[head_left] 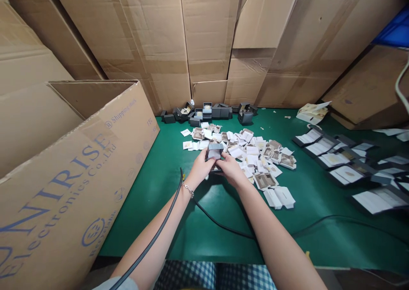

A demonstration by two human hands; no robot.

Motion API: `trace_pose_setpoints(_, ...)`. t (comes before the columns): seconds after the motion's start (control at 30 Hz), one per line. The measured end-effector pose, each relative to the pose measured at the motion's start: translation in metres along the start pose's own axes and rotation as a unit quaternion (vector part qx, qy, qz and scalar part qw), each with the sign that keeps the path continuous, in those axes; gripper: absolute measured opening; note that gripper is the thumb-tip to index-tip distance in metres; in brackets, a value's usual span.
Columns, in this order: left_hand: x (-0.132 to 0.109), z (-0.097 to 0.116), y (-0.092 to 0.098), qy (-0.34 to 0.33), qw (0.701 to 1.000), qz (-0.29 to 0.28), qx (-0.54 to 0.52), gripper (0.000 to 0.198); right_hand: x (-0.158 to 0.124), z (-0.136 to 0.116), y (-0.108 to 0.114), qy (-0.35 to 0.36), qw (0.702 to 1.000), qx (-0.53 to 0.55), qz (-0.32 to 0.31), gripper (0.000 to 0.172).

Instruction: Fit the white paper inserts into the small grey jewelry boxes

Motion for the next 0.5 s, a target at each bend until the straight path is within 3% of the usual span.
trace_pose_setpoints(0.33,0.006,-0.012,0.000,0.029,0.999,0.003,-0.042,0.023,-0.002,0.003,-0.003,-0.023,1.000,-0.003,0.006,0.029)
trace_pose_setpoints(0.5,0.006,-0.009,0.002,0.053,0.989,0.012,-0.136,0.018,-0.001,0.004,-0.003,0.001,0.999,-0.041,0.003,0.027)
Point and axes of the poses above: each hand's wrist, its own x-axis towards the middle knuckle, its own y-axis out of the back of the hand, z = x × y, the point moved 3 cm from there along x, towards the middle knuckle, and after that the axes turned 14 degrees about x, right-handed, at the moved point
